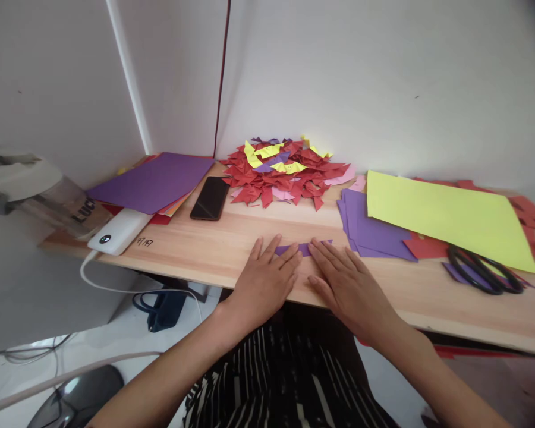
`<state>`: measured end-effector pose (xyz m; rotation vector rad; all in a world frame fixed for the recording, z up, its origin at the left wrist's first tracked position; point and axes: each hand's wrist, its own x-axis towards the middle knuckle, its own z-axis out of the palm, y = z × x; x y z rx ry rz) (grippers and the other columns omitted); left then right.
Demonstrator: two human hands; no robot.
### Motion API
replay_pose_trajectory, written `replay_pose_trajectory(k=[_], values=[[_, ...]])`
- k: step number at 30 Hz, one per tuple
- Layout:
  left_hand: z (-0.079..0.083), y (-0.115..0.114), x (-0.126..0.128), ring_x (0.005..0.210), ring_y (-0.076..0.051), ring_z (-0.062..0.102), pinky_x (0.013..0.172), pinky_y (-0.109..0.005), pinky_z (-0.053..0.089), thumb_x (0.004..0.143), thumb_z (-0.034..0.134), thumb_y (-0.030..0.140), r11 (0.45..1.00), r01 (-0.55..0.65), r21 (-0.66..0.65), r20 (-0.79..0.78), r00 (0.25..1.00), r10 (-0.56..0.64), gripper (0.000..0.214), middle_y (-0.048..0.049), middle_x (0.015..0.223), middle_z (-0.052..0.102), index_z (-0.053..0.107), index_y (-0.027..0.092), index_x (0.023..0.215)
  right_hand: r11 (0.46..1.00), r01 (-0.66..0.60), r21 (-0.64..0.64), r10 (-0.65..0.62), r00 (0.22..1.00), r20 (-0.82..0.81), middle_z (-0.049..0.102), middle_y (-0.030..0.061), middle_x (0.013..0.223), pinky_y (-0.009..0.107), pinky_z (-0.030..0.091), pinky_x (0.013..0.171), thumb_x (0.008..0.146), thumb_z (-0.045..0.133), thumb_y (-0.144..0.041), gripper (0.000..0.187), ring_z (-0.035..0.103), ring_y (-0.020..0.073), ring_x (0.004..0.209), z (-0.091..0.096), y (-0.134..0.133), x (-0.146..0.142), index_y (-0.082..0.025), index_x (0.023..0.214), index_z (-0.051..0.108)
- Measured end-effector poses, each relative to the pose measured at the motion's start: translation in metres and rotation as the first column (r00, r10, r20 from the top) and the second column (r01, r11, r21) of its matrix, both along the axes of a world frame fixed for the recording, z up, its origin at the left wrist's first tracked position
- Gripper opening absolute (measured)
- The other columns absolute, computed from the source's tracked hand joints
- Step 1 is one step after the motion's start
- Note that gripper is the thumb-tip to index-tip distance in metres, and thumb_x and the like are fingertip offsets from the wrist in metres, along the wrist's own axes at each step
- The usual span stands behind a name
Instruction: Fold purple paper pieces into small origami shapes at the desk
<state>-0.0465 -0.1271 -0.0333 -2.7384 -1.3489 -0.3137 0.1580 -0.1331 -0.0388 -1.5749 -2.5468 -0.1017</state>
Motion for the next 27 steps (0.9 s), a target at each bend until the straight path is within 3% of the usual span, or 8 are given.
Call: replay_pose_trajectory(k=[8, 13, 22, 27], values=[[-0.001, -0.004, -0.004, 0.143, -0.026, 0.03, 0.116, -0.053, 0.024, 0.1, 0.031, 0.034, 1.0, -0.017, 0.022, 0.005, 1.0, 0.017, 0.044, -0.0029, 0.15, 0.043, 0.048, 0.023, 0.14, 0.999, -0.002, 0.052, 0.002, 1.0, -0.006, 0.039, 0.0104, 0.151, 0.052, 0.028, 0.115, 0.098, 0.029, -0.045, 0.059, 0.032, 0.0278, 0.142, 0.002, 0.0, -0.006, -0.011, 0.145, 0.042], [0.0, -0.005, -0.004, 0.144, -0.028, 0.028, 0.117, -0.054, 0.022, 0.101, 0.03, 0.033, 1.0, -0.017, 0.0, 0.006, 1.0, 0.017, 0.046, -0.0034, 0.151, 0.042, 0.045, 0.021, 0.142, 0.997, -0.078, 0.012, 0.078, 0.997, -0.004, 0.036, 0.0103, 0.153, 0.049, 0.029, 0.115, 0.099, 0.027, -0.044, 0.059, 0.034, 0.023, 0.142, -0.001, 0.001, -0.018, -0.011, 0.147, 0.038], [0.004, -0.007, -0.003, 0.143, -0.027, 0.031, 0.116, -0.055, 0.024, 0.101, 0.027, 0.031, 1.0, -0.022, -0.012, 0.018, 1.0, 0.022, 0.045, -0.004, 0.15, 0.043, 0.049, 0.021, 0.139, 0.997, -0.004, 0.08, 0.003, 1.0, 0.006, 0.042, 0.013, 0.149, 0.052, 0.029, 0.113, 0.099, 0.025, -0.046, 0.061, 0.037, 0.028, 0.14, -0.005, -0.002, -0.006, -0.009, 0.143, 0.044], [0.004, -0.006, -0.004, 0.143, -0.028, 0.03, 0.117, -0.054, 0.022, 0.1, 0.03, 0.031, 1.0, -0.017, -0.011, 0.006, 1.0, 0.017, 0.046, -0.0053, 0.151, 0.041, 0.043, 0.019, 0.143, 0.996, -0.077, 0.049, 0.076, 0.997, 0.005, 0.04, 0.0113, 0.151, 0.05, 0.027, 0.115, 0.099, 0.028, -0.042, 0.058, 0.036, 0.025, 0.141, -0.002, -0.001, -0.02, -0.01, 0.145, 0.042]])
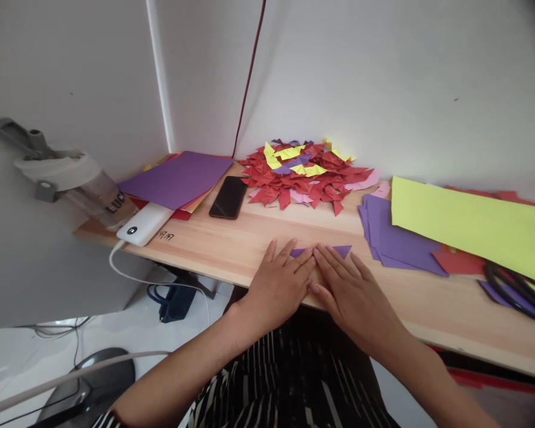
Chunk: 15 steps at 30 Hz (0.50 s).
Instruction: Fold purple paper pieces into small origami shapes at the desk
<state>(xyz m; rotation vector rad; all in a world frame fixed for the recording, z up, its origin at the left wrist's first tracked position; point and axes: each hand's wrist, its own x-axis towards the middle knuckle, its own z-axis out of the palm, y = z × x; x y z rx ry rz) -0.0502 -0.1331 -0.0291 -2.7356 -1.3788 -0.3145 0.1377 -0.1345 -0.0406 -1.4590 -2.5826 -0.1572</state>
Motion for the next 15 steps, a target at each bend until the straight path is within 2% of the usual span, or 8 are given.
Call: replay_pose_trajectory(k=[4, 10, 15], values=[[-0.005, 0.001, -0.001, 0.143, -0.028, 0.03, 0.117, -0.054, 0.021, 0.1, 0.03, 0.031, 1.0, -0.001, 0.012, 0.017, 1.0, 0.001, 0.045, -0.0028, 0.151, 0.042, 0.045, 0.021, 0.142, 1.0, -0.008, -0.002, 0.008, 1.0, -0.01, 0.039, 0.0106, 0.152, 0.049, 0.029, 0.114, 0.1, 0.027, -0.042, 0.057, 0.036, 0.0235, 0.14, -0.002, 0.0, 0.003, -0.011, 0.146, 0.039], [-0.011, -0.003, -0.003, 0.141, -0.028, 0.035, 0.116, -0.054, 0.024, 0.1, 0.032, 0.03, 0.999, -0.012, 0.044, 0.054, 0.998, 0.01, 0.042, -0.0008, 0.147, 0.047, 0.052, 0.022, 0.136, 0.997, 0.052, 0.054, -0.052, 0.999, -0.01, 0.041, 0.0127, 0.15, 0.05, 0.031, 0.112, 0.1, 0.025, -0.043, 0.06, 0.039, 0.0263, 0.139, -0.006, -0.003, 0.019, -0.007, 0.144, 0.042], [-0.01, -0.003, -0.002, 0.141, -0.028, 0.035, 0.116, -0.054, 0.026, 0.099, 0.034, 0.028, 0.998, -0.011, 0.061, 0.071, 0.997, 0.007, 0.041, -0.0017, 0.146, 0.049, 0.053, 0.021, 0.135, 0.998, 0.058, 0.031, -0.058, 0.998, -0.016, 0.039, 0.0109, 0.151, 0.053, 0.028, 0.114, 0.098, 0.03, -0.043, 0.059, 0.033, 0.0281, 0.142, -0.001, -0.005, 0.007, -0.009, 0.145, 0.042]])
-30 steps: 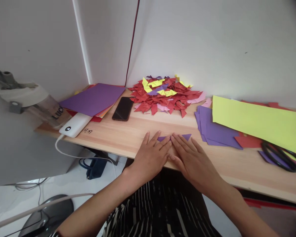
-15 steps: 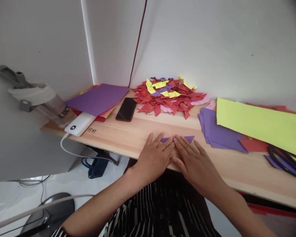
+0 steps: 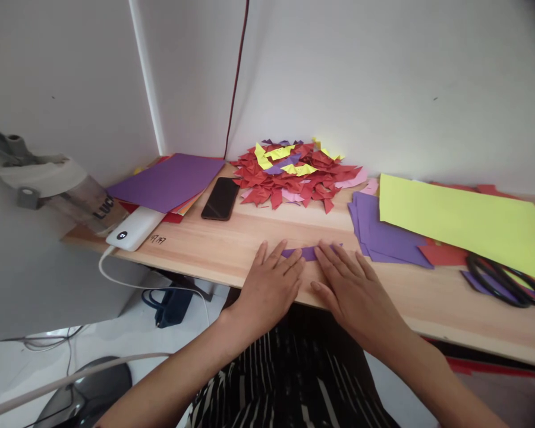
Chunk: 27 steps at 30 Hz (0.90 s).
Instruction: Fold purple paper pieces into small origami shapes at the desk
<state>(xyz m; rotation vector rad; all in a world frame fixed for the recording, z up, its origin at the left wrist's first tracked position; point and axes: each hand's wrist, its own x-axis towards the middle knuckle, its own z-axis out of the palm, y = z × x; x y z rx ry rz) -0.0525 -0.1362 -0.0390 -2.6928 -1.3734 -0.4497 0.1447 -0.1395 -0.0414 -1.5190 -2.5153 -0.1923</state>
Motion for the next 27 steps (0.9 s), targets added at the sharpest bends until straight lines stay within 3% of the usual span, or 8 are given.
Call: replay_pose_trajectory(k=[4, 12, 15, 20, 27], values=[[0.0, 0.001, -0.001, 0.141, -0.028, 0.035, 0.116, -0.054, 0.026, 0.099, 0.036, 0.028, 1.0, 0.003, 0.011, 0.006, 1.0, -0.003, 0.041, -0.0029, 0.144, 0.05, 0.053, 0.019, 0.136, 0.995, -0.074, -0.065, 0.073, 0.997, -0.012, 0.036, 0.0096, 0.153, 0.048, 0.03, 0.114, 0.099, 0.029, -0.041, 0.057, 0.035, 0.0241, 0.141, 0.003, 0.0, -0.01, -0.011, 0.146, 0.04], [0.0, 0.0, 0.001, 0.138, -0.028, 0.04, 0.114, -0.055, 0.028, 0.098, 0.037, 0.027, 1.0, 0.002, 0.015, 0.031, 1.0, -0.003, 0.038, -0.0029, 0.143, 0.052, 0.057, 0.021, 0.131, 0.999, 0.032, 0.005, -0.032, 0.999, 0.01, 0.041, 0.0115, 0.15, 0.052, 0.029, 0.113, 0.099, 0.026, -0.045, 0.06, 0.037, 0.0282, 0.139, -0.002, 0.002, 0.011, -0.009, 0.143, 0.044], [0.001, 0.001, 0.001, 0.139, -0.027, 0.039, 0.115, -0.054, 0.027, 0.098, 0.037, 0.027, 1.0, 0.009, 0.017, 0.028, 1.0, -0.009, 0.039, -0.0057, 0.141, 0.054, 0.057, 0.019, 0.131, 0.999, 0.032, 0.022, -0.032, 0.999, 0.011, 0.04, 0.0109, 0.15, 0.053, 0.026, 0.115, 0.099, 0.029, -0.044, 0.059, 0.033, 0.0297, 0.142, 0.001, 0.0, 0.0, -0.008, 0.143, 0.045], [0.002, 0.002, -0.003, 0.139, -0.027, 0.038, 0.116, -0.053, 0.026, 0.098, 0.039, 0.029, 1.0, 0.007, -0.004, 0.004, 1.0, -0.007, 0.041, -0.0073, 0.14, 0.055, 0.055, 0.018, 0.134, 0.998, -0.061, -0.022, 0.061, 0.998, 0.011, 0.037, 0.0098, 0.152, 0.049, 0.03, 0.114, 0.099, 0.027, -0.041, 0.057, 0.038, 0.0248, 0.14, 0.003, -0.002, -0.014, -0.008, 0.144, 0.042], [0.0, -0.004, -0.002, 0.137, -0.027, 0.042, 0.115, -0.053, 0.028, 0.098, 0.039, 0.028, 0.999, 0.035, 0.019, 0.044, 0.998, -0.036, 0.037, -0.0046, 0.14, 0.055, 0.057, 0.019, 0.129, 0.998, -0.051, 0.036, 0.051, 0.999, -0.009, 0.047, 0.0132, 0.146, 0.05, 0.029, 0.114, 0.099, 0.032, -0.038, 0.053, 0.042, 0.0261, 0.136, 0.0, -0.009, 0.008, -0.008, 0.141, 0.047]])
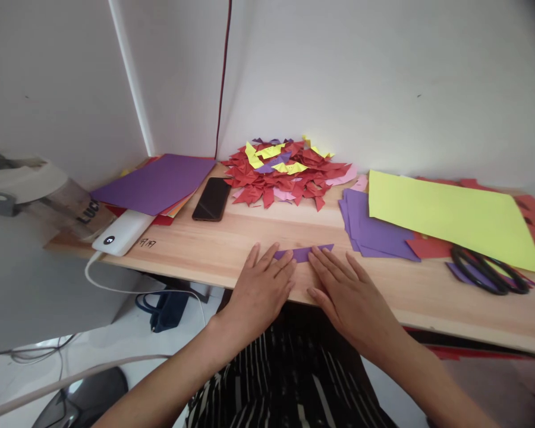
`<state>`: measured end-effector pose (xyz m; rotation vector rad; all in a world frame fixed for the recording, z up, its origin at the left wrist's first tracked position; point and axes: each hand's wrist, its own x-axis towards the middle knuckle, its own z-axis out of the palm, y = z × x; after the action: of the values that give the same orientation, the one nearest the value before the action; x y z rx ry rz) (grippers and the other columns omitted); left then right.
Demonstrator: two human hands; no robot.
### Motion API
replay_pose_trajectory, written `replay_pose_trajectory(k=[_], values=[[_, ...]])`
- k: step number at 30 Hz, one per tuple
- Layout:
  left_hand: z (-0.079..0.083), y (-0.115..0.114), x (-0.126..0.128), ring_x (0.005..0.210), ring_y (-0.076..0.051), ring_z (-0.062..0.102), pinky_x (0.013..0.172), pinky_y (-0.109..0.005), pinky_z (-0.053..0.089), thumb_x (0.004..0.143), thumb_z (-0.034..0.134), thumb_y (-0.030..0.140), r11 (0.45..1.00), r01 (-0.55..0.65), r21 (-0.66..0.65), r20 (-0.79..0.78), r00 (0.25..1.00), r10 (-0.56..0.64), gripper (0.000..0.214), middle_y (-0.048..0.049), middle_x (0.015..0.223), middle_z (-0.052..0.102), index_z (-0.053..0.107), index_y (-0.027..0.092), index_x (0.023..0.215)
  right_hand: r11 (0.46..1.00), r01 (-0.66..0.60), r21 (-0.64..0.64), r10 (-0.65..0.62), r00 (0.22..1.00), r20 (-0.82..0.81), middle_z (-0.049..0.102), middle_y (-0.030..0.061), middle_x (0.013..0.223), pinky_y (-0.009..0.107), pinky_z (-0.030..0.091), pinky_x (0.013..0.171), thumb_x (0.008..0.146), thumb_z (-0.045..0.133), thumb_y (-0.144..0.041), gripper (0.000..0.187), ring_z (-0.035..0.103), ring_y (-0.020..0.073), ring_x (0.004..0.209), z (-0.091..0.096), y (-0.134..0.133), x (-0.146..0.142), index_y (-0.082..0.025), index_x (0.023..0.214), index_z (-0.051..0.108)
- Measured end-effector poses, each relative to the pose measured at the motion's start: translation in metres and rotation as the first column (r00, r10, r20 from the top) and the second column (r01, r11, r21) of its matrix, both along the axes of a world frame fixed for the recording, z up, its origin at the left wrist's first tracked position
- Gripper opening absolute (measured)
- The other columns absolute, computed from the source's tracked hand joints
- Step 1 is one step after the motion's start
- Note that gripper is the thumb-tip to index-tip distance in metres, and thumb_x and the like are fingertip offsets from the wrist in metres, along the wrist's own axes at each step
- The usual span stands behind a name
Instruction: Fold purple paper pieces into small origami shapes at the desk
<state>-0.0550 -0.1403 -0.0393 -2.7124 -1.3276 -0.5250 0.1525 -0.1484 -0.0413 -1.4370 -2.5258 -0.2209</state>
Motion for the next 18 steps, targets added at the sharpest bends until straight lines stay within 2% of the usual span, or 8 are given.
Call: replay_pose_trajectory(k=[5, 9, 13, 15, 18], values=[[-0.003, -0.022, -0.009, 0.129, -0.026, 0.049, 0.112, -0.048, 0.037, 0.093, 0.052, 0.037, 0.997, 0.038, 0.066, 0.117, 0.992, -0.046, 0.039, -0.0098, 0.133, 0.06, 0.059, 0.012, 0.123, 0.995, -0.092, 0.039, 0.095, 0.992, -0.078, 0.055, 0.0134, 0.139, 0.05, 0.03, 0.113, 0.094, 0.047, -0.042, 0.053, 0.048, 0.0267, 0.129, -0.001, -0.017, 0.001, -0.012, 0.137, 0.051], [-0.013, -0.032, -0.017, 0.114, -0.021, 0.056, 0.1, -0.04, 0.048, 0.09, 0.057, 0.018, 0.987, 0.055, 0.15, 0.258, 0.962, -0.093, 0.026, -0.009, 0.115, 0.068, 0.061, 0.013, 0.116, 0.995, -0.097, 0.023, 0.1, 0.98, -0.173, 0.061, 0.0096, 0.125, 0.051, 0.032, 0.111, 0.091, 0.057, -0.034, 0.042, 0.053, 0.0254, 0.118, -0.004, -0.027, -0.003, -0.021, 0.13, 0.057], [-0.018, -0.028, -0.02, 0.098, -0.016, 0.058, 0.092, -0.034, 0.049, 0.09, 0.057, 0.014, 0.99, 0.104, 0.095, 0.375, 0.918, -0.133, 0.015, -0.004, 0.1, 0.07, 0.064, 0.018, 0.102, 0.996, -0.09, 0.007, 0.089, 0.957, -0.275, 0.065, 0.0071, 0.116, 0.048, 0.035, 0.107, 0.09, 0.057, -0.026, 0.028, 0.056, 0.0234, 0.111, 0.001, -0.023, -0.009, -0.024, 0.118, 0.063], [-0.017, -0.025, -0.02, 0.099, -0.015, 0.057, 0.091, -0.032, 0.048, 0.091, 0.056, 0.015, 0.989, 0.138, 0.058, 0.396, 0.906, -0.15, 0.011, -0.0033, 0.1, 0.07, 0.065, 0.018, 0.097, 0.993, -0.118, 0.009, 0.115, 0.95, -0.292, 0.066, 0.0065, 0.115, 0.045, 0.036, 0.105, 0.091, 0.056, -0.025, 0.022, 0.057, 0.022, 0.109, 0.005, -0.018, -0.013, -0.023, 0.111, 0.065], [-0.016, -0.023, -0.022, 0.11, -0.015, 0.055, 0.098, -0.032, 0.044, 0.091, 0.054, 0.015, 0.984, 0.167, 0.062, 0.386, 0.905, -0.178, 0.013, -0.0043, 0.111, 0.069, 0.064, 0.017, 0.099, 0.988, -0.155, 0.015, 0.152, 0.941, -0.301, 0.067, 0.0053, 0.113, 0.04, 0.037, 0.1, 0.093, 0.054, -0.022, 0.014, 0.059, 0.0202, 0.105, 0.008, -0.015, -0.016, -0.022, 0.101, 0.065]])
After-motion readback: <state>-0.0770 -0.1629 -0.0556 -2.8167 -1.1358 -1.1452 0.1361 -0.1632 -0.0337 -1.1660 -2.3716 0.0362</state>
